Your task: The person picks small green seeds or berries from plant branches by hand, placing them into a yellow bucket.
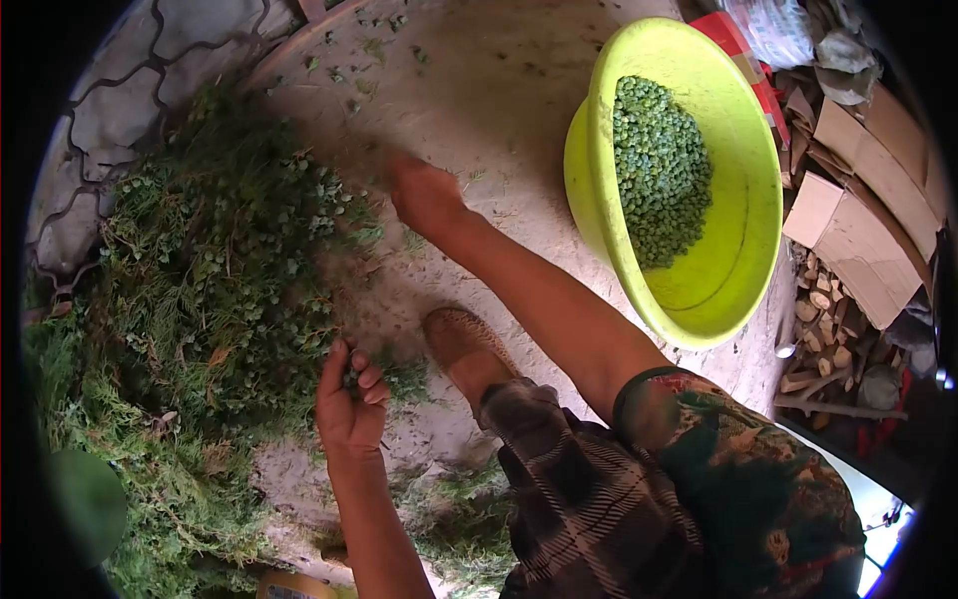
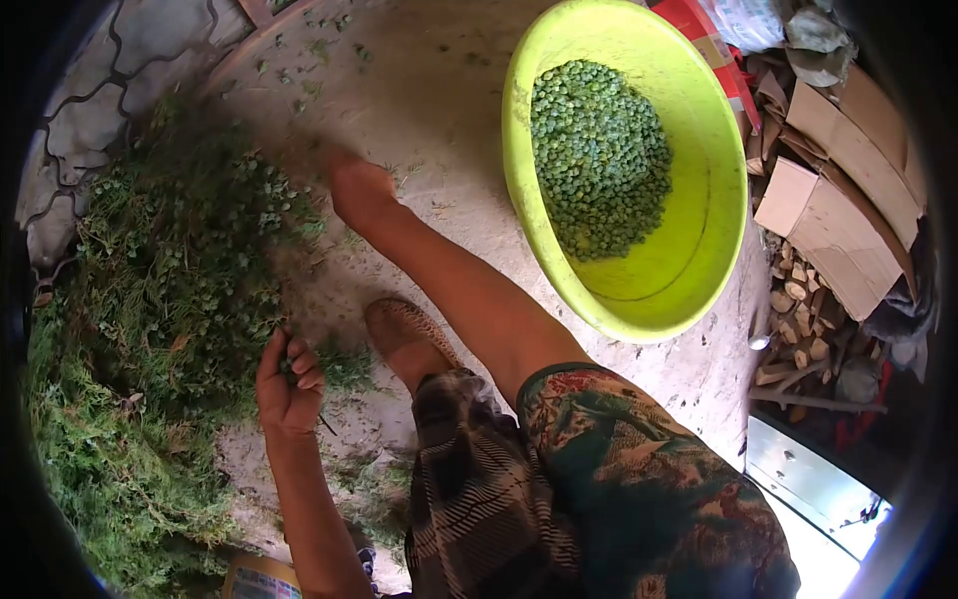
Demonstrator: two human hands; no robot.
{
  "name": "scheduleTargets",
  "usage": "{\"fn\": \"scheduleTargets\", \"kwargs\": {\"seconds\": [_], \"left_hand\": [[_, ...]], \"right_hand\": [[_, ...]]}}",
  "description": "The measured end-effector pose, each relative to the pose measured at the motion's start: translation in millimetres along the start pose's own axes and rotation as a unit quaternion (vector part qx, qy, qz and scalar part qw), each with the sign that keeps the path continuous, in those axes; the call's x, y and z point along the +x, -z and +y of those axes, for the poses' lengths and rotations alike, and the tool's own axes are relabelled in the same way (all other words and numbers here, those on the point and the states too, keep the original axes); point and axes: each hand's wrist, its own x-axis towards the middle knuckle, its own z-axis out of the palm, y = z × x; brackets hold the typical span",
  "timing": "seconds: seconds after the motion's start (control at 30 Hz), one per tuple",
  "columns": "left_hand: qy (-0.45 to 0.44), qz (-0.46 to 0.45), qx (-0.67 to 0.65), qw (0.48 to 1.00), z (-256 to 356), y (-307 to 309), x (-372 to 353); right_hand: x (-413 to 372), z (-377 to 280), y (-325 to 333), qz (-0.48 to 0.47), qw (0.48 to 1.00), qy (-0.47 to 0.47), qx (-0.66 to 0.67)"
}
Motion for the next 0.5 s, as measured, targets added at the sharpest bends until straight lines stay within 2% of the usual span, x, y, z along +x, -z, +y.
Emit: {"fn": "scheduleTargets", "kwargs": {"seconds": [0.07,0.1,0.13,0.17,0.2,0.23,0.27,0.3,0.37,0.4,0.43,0.47,0.5], "left_hand": [[-0.005,0.001,0.014,1.0,0,-1,-1],[-0.005,0.003,0.013,1.0,-1,-2,-1],[-0.012,0.012,0.02,1.0,-1,-4,-1],[-0.017,0.021,0.029,0.999,-1,-5,-1],[-0.017,0.021,0.028,0.999,-2,-5,0],[-0.017,0.017,0.03,0.999,-2,-6,0],[-0.017,0.012,0.031,0.999,-3,-6,1],[-0.018,0.013,0.031,0.999,-4,-7,2],[-0.016,0.018,0.037,0.999,-6,-6,3],[-0.016,0.02,0.037,0.999,-6,-6,3],[-0.017,0.019,0.036,0.999,-6,-7,3],[-0.017,0.018,0.034,0.999,-6,-8,3],[-0.017,0.019,0.034,0.999,-6,-9,2]], "right_hand": [[9,3,4,-0.085,0.993,0.019,-0.076],[12,4,9,-0.087,0.993,0.02,-0.075],[14,8,16,-0.124,0.988,-0.02,0.086],[15,10,22,-0.157,0.955,-0.06,0.245],[15,11,28,-0.157,0.955,-0.06,0.246],[15,11,33,-0.181,0.838,-0.168,0.486],[17,7,38,-0.19,0.652,-0.263,0.686],[19,2,40,-0.191,0.651,-0.263,0.686],[21,-10,41,-0.173,0.732,-0.263,0.604],[22,-10,31,-0.174,0.731,-0.264,0.605],[25,-8,17,-0.136,0.88,-0.142,0.432],[27,-8,9,-0.089,0.969,-0.01,0.229],[28,-5,3,-0.09,0.969,-0.01,0.23]]}}
